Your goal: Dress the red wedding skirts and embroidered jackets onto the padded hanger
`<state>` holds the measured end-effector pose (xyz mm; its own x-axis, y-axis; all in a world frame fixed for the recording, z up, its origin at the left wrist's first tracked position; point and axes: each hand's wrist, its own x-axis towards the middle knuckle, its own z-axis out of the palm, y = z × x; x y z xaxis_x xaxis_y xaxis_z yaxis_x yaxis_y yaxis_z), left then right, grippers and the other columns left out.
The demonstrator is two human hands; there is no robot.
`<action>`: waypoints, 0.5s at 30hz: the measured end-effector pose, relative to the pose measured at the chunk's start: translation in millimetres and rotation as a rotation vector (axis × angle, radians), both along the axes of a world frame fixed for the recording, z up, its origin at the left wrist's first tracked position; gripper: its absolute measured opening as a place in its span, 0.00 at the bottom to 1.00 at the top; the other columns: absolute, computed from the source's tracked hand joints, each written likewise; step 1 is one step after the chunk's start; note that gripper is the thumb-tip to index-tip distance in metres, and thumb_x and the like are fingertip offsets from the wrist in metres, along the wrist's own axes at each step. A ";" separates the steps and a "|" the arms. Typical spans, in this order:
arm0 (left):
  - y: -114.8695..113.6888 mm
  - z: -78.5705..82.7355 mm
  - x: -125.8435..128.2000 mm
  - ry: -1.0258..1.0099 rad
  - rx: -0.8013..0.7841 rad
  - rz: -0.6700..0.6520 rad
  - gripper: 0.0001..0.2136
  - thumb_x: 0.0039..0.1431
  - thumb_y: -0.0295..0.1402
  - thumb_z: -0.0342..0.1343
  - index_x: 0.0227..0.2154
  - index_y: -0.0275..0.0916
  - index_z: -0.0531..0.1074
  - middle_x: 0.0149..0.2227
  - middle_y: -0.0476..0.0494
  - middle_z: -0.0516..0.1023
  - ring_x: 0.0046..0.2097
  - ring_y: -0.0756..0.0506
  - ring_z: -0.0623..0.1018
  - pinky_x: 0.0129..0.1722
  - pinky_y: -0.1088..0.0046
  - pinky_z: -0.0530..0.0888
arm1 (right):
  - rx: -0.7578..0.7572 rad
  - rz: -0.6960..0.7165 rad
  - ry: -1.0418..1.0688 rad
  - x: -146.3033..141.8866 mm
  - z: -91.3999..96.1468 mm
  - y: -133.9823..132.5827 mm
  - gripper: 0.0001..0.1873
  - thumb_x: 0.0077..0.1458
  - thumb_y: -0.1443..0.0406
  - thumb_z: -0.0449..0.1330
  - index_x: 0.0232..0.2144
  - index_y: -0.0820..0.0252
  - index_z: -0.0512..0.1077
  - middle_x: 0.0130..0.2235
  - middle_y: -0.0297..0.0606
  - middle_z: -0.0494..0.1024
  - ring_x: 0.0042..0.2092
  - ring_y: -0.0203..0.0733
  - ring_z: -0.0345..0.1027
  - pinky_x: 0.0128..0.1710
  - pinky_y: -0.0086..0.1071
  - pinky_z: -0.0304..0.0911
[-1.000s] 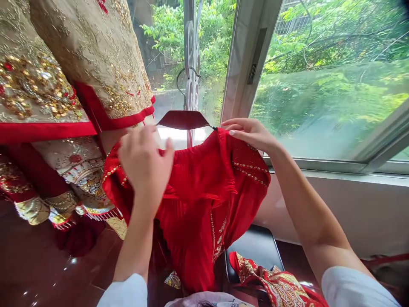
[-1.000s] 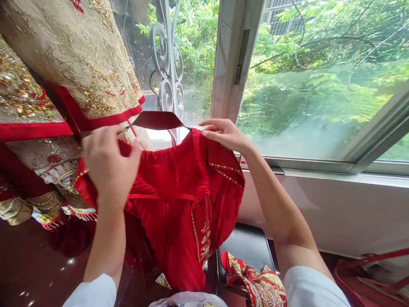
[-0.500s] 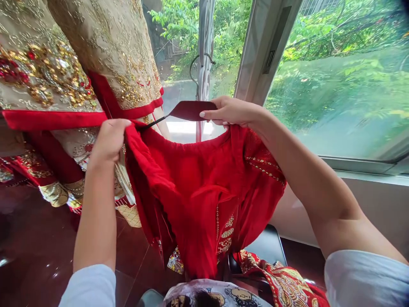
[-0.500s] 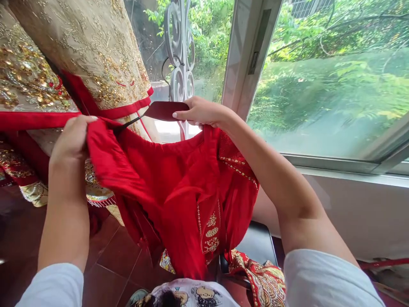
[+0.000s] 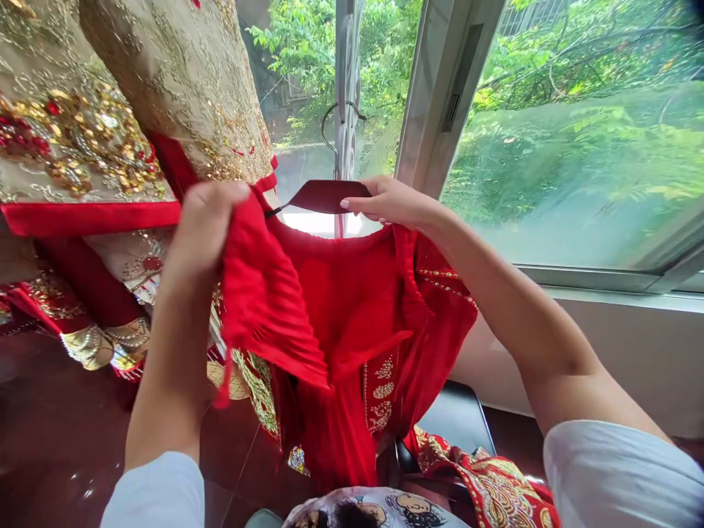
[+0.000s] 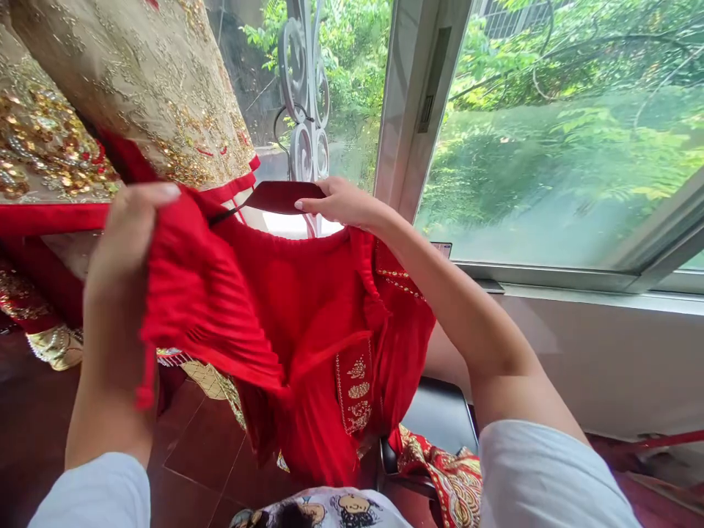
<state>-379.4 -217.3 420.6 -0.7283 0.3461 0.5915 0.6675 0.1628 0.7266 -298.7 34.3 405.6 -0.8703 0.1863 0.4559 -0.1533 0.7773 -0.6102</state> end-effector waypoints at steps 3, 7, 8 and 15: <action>2.4 -55.0 20.0 0.128 -0.241 -0.119 0.17 0.54 0.39 0.49 0.16 0.41 0.51 0.18 0.52 0.53 0.21 0.52 0.55 0.22 0.72 0.56 | 0.145 -0.179 0.147 0.1 -13.7 -4.3 0.15 0.56 0.54 0.60 0.25 0.59 0.68 0.22 0.35 0.66 0.29 0.38 0.62 0.32 0.34 0.62; 5.7 -130.0 33.8 0.401 -0.352 0.287 0.08 0.59 0.34 0.49 0.25 0.42 0.62 0.26 0.46 0.70 0.32 0.43 0.70 0.36 0.64 0.68 | 0.276 -0.411 0.454 19.1 -53.0 -14.1 0.14 0.57 0.57 0.57 0.42 0.57 0.71 0.43 0.43 0.76 0.49 0.51 0.67 0.50 0.47 0.62; 6.1 -146.5 37.0 0.435 -0.319 0.347 0.05 0.60 0.34 0.49 0.29 0.41 0.64 0.30 0.42 0.73 0.36 0.41 0.72 0.41 0.62 0.69 | 0.280 -0.478 0.522 29.0 -67.1 -17.4 0.16 0.57 0.58 0.57 0.46 0.56 0.70 0.49 0.44 0.74 0.54 0.53 0.64 0.54 0.49 0.59; 3.8 -215.9 52.9 0.085 -0.168 0.266 0.08 0.60 0.36 0.51 0.40 0.39 0.66 0.38 0.36 0.78 0.39 0.40 0.78 0.41 0.63 0.73 | -0.199 -0.755 0.439 100.0 -186.3 -29.4 0.17 0.55 0.54 0.59 0.44 0.55 0.68 0.45 0.48 0.75 0.47 0.53 0.69 0.50 0.46 0.64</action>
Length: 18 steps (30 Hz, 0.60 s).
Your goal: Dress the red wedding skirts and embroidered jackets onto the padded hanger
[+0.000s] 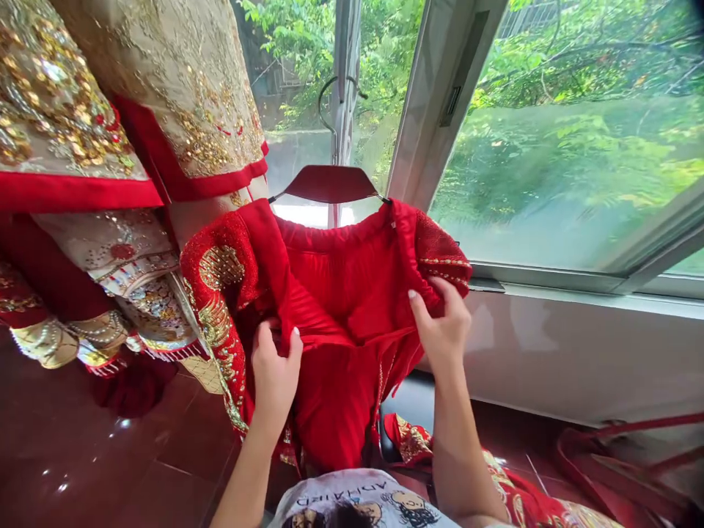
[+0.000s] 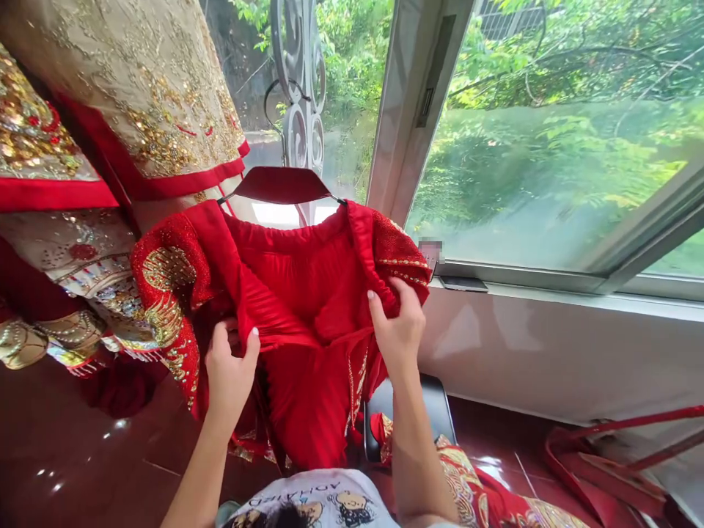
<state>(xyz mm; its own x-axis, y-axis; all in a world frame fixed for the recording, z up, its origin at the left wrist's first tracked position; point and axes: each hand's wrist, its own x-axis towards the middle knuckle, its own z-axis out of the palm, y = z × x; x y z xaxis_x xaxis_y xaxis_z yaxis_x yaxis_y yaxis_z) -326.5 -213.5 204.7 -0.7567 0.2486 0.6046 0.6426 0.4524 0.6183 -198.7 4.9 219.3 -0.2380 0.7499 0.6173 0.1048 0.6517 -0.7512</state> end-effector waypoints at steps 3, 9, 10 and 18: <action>-1.9 -6.1 1.8 -0.062 0.026 -0.004 0.06 0.61 0.36 0.49 0.32 0.41 0.67 0.33 0.41 0.78 0.35 0.43 0.78 0.37 0.68 0.72 | -0.277 0.212 0.012 5.9 -31.6 -8.9 0.14 0.52 0.52 0.59 0.34 0.54 0.66 0.31 0.39 0.74 0.31 0.45 0.68 0.32 0.38 0.66; -30.1 0.7 12.4 -0.063 -0.048 0.144 0.12 0.61 0.39 0.50 0.25 0.39 0.69 0.18 0.50 0.71 0.21 0.50 0.70 0.24 0.75 0.63 | -0.227 0.126 0.207 18.3 -29.7 -28.0 0.13 0.51 0.56 0.62 0.27 0.59 0.67 0.23 0.30 0.67 0.24 0.33 0.59 0.24 0.28 0.57; -39.4 3.8 12.4 -0.042 -0.071 0.200 0.12 0.61 0.39 0.50 0.26 0.39 0.70 0.18 0.50 0.71 0.21 0.49 0.70 0.24 0.75 0.63 | -0.204 0.072 0.224 24.6 -25.1 -25.1 0.13 0.50 0.57 0.63 0.26 0.60 0.68 0.22 0.29 0.66 0.24 0.32 0.58 0.23 0.27 0.56; -87.1 26.8 1.5 -0.209 0.043 0.331 0.15 0.61 0.45 0.50 0.35 0.41 0.76 0.15 0.53 0.70 0.20 0.47 0.73 0.24 0.74 0.69 | -0.270 0.018 0.414 56.0 -7.6 -2.4 0.12 0.47 0.61 0.67 0.22 0.61 0.69 0.16 0.26 0.61 0.17 0.29 0.51 0.16 0.27 0.47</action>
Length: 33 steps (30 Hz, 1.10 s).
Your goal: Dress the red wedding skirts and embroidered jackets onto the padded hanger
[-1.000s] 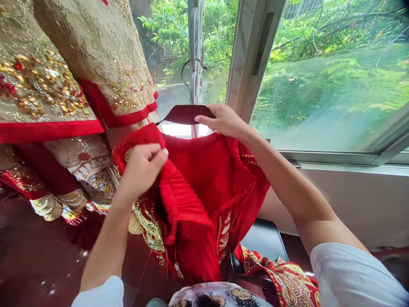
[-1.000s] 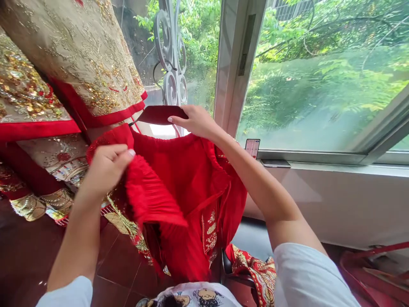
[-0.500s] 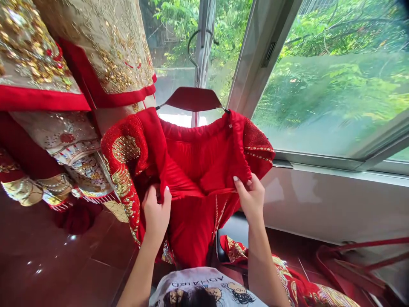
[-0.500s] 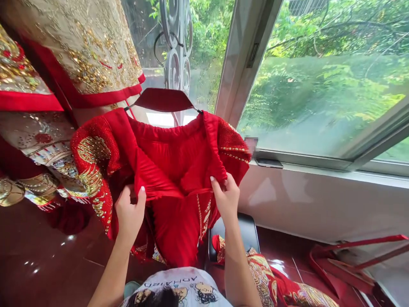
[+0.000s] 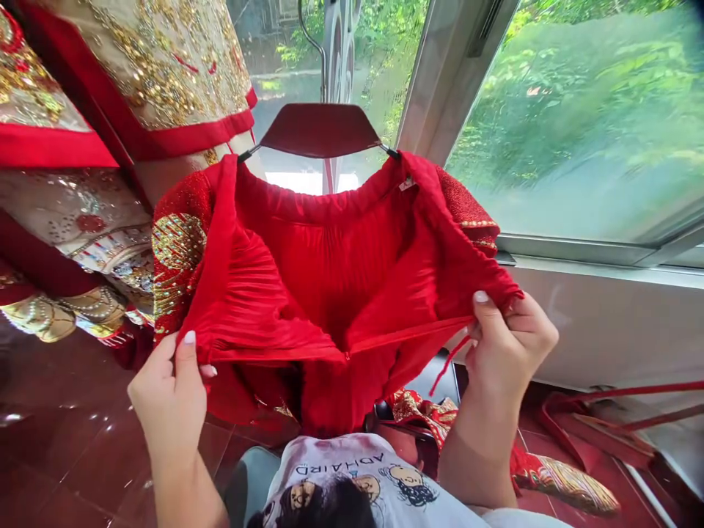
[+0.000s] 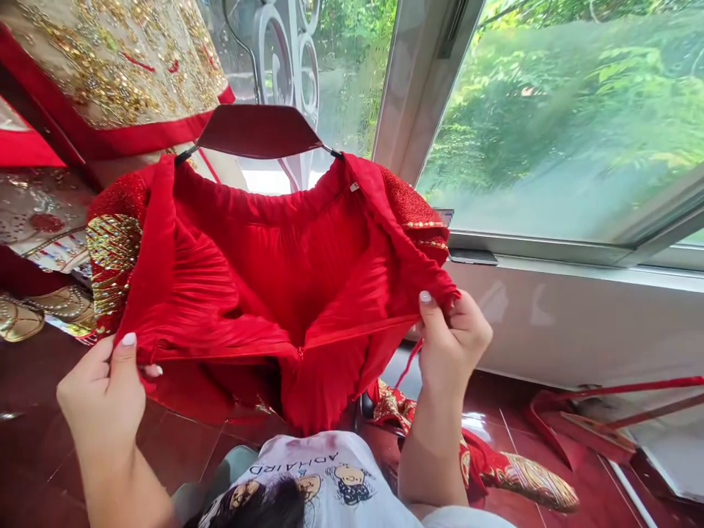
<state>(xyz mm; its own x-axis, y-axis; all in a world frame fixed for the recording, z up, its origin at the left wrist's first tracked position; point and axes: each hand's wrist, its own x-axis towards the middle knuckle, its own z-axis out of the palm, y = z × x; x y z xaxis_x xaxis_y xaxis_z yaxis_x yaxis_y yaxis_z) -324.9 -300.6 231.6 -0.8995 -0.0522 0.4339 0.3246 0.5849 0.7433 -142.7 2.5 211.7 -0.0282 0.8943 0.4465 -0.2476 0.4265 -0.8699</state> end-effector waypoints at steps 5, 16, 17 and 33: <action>40.9 9.2 25.6 0.255 -0.057 -0.379 0.12 0.62 0.38 0.53 0.25 0.39 0.71 0.15 0.55 0.66 0.17 0.52 0.67 0.19 0.77 0.63 | 0.225 0.034 -0.077 -27.2 17.0 -51.5 0.10 0.51 0.63 0.64 0.24 0.59 0.68 0.20 0.26 0.63 0.20 0.29 0.53 0.19 0.25 0.50; 81.0 78.4 -24.3 0.843 -0.344 -0.337 0.15 0.66 0.40 0.47 0.31 0.38 0.75 0.30 0.44 0.79 0.31 0.47 0.76 0.32 0.73 0.67 | 0.651 0.122 -0.579 -60.1 47.4 -39.4 0.15 0.62 0.60 0.52 0.24 0.58 0.69 0.20 0.32 0.70 0.21 0.34 0.61 0.24 0.28 0.53; 75.6 90.6 -41.2 0.900 -0.334 -0.268 0.15 0.65 0.40 0.47 0.34 0.37 0.76 0.34 0.41 0.80 0.35 0.45 0.77 0.38 0.71 0.69 | 0.686 0.029 -0.486 -51.0 57.0 -25.4 0.16 0.62 0.60 0.53 0.25 0.58 0.71 0.22 0.34 0.73 0.24 0.35 0.65 0.27 0.29 0.57; 89.2 135.7 -144.3 0.434 -0.400 -0.660 0.34 0.61 0.57 0.40 0.51 0.30 0.71 0.43 0.41 0.79 0.44 0.43 0.76 0.50 0.64 0.69 | 0.741 0.181 -0.393 -60.8 87.3 73.9 0.21 0.55 0.59 0.59 0.52 0.54 0.72 0.52 0.40 0.76 0.53 0.49 0.69 0.56 0.44 0.63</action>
<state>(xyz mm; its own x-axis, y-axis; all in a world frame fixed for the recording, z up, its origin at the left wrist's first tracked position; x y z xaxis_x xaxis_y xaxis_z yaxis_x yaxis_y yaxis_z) -469.2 -211.4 367.3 -0.4440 0.6482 0.6186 0.8939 0.3680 0.2561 -203.5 76.5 299.0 -0.4174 0.3425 0.8417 -0.1059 0.9016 -0.4194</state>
